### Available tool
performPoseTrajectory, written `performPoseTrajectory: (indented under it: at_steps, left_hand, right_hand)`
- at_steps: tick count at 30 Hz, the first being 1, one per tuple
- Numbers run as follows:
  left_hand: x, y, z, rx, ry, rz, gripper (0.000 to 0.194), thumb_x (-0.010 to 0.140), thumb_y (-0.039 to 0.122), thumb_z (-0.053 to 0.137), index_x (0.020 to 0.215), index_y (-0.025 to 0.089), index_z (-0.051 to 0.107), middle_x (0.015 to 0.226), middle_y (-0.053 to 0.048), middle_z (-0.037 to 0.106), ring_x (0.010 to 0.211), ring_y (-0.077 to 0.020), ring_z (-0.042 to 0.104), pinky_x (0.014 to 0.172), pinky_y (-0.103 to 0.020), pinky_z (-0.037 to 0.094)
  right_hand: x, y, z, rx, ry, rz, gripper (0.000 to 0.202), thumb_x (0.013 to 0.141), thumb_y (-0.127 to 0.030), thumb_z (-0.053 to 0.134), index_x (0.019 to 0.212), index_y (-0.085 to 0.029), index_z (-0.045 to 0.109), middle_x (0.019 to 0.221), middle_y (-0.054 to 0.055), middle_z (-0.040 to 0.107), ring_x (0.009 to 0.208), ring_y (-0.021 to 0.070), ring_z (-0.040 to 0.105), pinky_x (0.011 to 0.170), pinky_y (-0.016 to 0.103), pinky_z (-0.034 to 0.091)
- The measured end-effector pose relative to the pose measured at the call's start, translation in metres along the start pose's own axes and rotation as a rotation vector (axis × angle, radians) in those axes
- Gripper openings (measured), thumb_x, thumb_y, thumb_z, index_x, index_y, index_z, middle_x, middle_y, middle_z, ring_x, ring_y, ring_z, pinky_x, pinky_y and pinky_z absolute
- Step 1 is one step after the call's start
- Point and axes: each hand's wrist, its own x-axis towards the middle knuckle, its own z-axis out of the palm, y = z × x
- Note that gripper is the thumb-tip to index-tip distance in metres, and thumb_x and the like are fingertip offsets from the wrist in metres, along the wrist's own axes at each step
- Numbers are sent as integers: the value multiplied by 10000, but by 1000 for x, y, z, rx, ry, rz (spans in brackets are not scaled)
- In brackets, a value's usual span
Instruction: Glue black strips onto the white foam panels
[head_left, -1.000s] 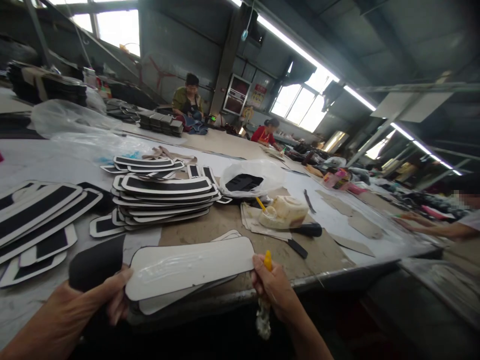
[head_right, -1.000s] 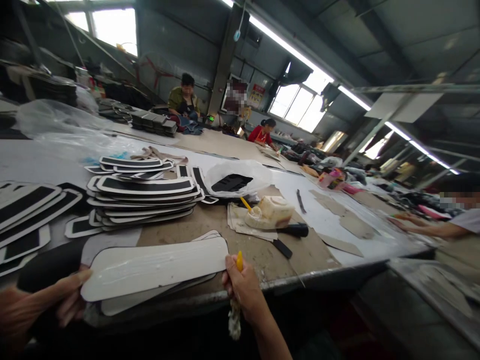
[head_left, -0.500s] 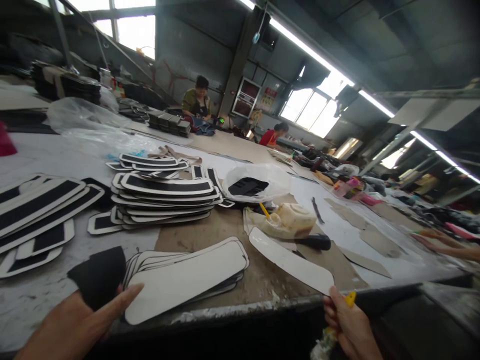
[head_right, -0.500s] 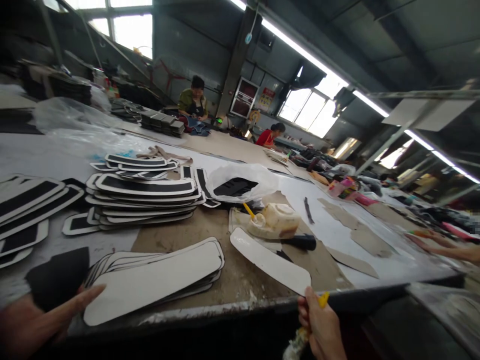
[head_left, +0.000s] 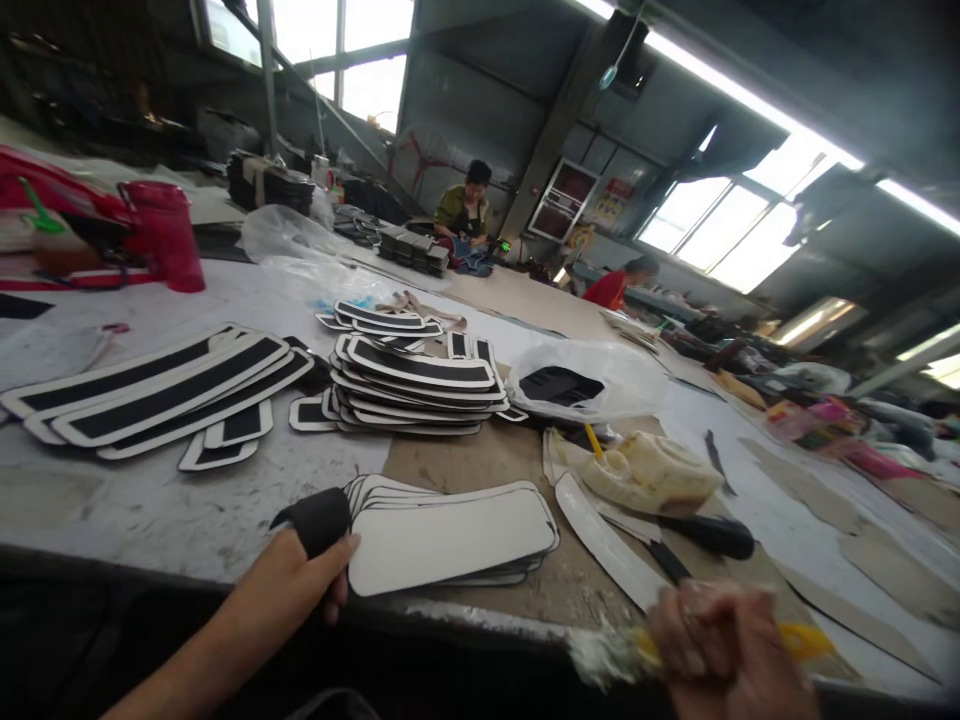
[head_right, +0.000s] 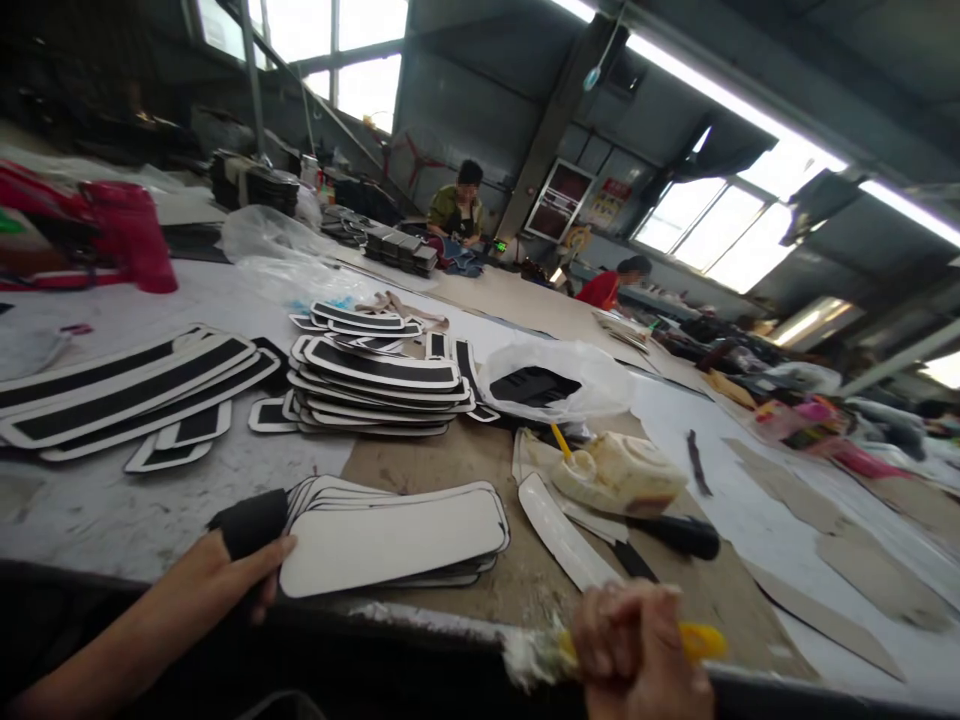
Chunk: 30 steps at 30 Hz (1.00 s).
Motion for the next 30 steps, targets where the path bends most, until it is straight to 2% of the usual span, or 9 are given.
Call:
performPoseTrajectory:
  at_steps: [2, 5, 7, 10, 13, 16, 20, 27, 30]
  left_hand:
    - [2, 2, 0, 4, 16, 10, 522, 771, 564, 386, 414, 213, 532, 417, -2, 559, 512, -184, 549, 615, -278, 384]
    - [7, 3, 1, -17, 0, 38, 538, 766, 576, 364, 388, 218, 501, 422, -9, 549, 520, -189, 543, 638, -286, 383]
    - [11, 1, 1, -70, -34, 55, 533, 767, 574, 356, 389, 222, 488, 421, -9, 538, 522, -192, 536, 644, -290, 381]
    - [14, -6, 1, -116, -36, 44, 531, 783, 565, 338, 409, 220, 491, 438, -10, 538, 558, -194, 540, 664, -290, 376]
    - [15, -12, 1, -129, -29, -2, 507, 782, 550, 354, 425, 216, 486, 450, -5, 535, 560, -191, 530, 664, -295, 373]
    - [15, -17, 1, -133, -36, -8, 478, 775, 526, 389, 421, 220, 483, 452, -3, 534, 571, -196, 532, 679, -302, 375]
    - [17, -21, 2, -114, -31, -9, 536, 764, 605, 360, 405, 229, 491, 462, -14, 548, 612, -215, 549, 693, -304, 375]
    - [17, -20, 6, -66, -15, -137, 569, 678, 704, 369, 386, 233, 496, 443, 2, 534, 548, -201, 528, 644, -306, 376]
    - [19, -31, 12, -51, 66, -121, 582, 693, 707, 390, 388, 228, 516, 417, 1, 527, 553, -207, 542, 617, -301, 380]
  right_hand:
    - [-12, 5, 63, 190, -184, 39, 418, 788, -463, 568, 511, -176, 442, 404, -78, 276, 348, 57, 281, 339, 182, 261]
    - [-19, 27, 134, 417, -302, 117, 485, 848, -486, 477, 491, -170, 387, 423, -81, 262, 344, 53, 191, 325, 184, 198]
    - [-21, 47, 163, 491, -333, 170, 499, 859, -500, 450, 493, -172, 367, 419, -89, 234, 344, 55, 151, 320, 183, 163]
    - [-22, 77, 182, 481, -330, 244, 509, 845, -518, 462, 491, -175, 338, 416, -100, 205, 344, 51, 129, 319, 178, 145]
    - [-20, 95, 181, 399, -276, 243, 505, 836, -521, 474, 491, -178, 338, 413, -104, 196, 340, 47, 144, 315, 166, 156]
    - [-14, 99, 170, 316, -217, 162, 493, 842, -510, 470, 497, -179, 350, 409, -102, 221, 334, 45, 171, 312, 158, 177]
    - [-2, 93, 153, 218, -175, 25, 474, 855, -471, 472, 499, -178, 360, 407, -97, 237, 328, 42, 196, 318, 160, 173]
    - [25, 79, 115, 21, -118, -200, 457, 867, -435, 475, 507, -172, 372, 432, -88, 253, 358, 46, 237, 350, 168, 168]
    - [35, 75, 99, -94, -93, -284, 454, 856, -433, 496, 503, -170, 381, 453, -78, 284, 389, 53, 281, 373, 181, 203]
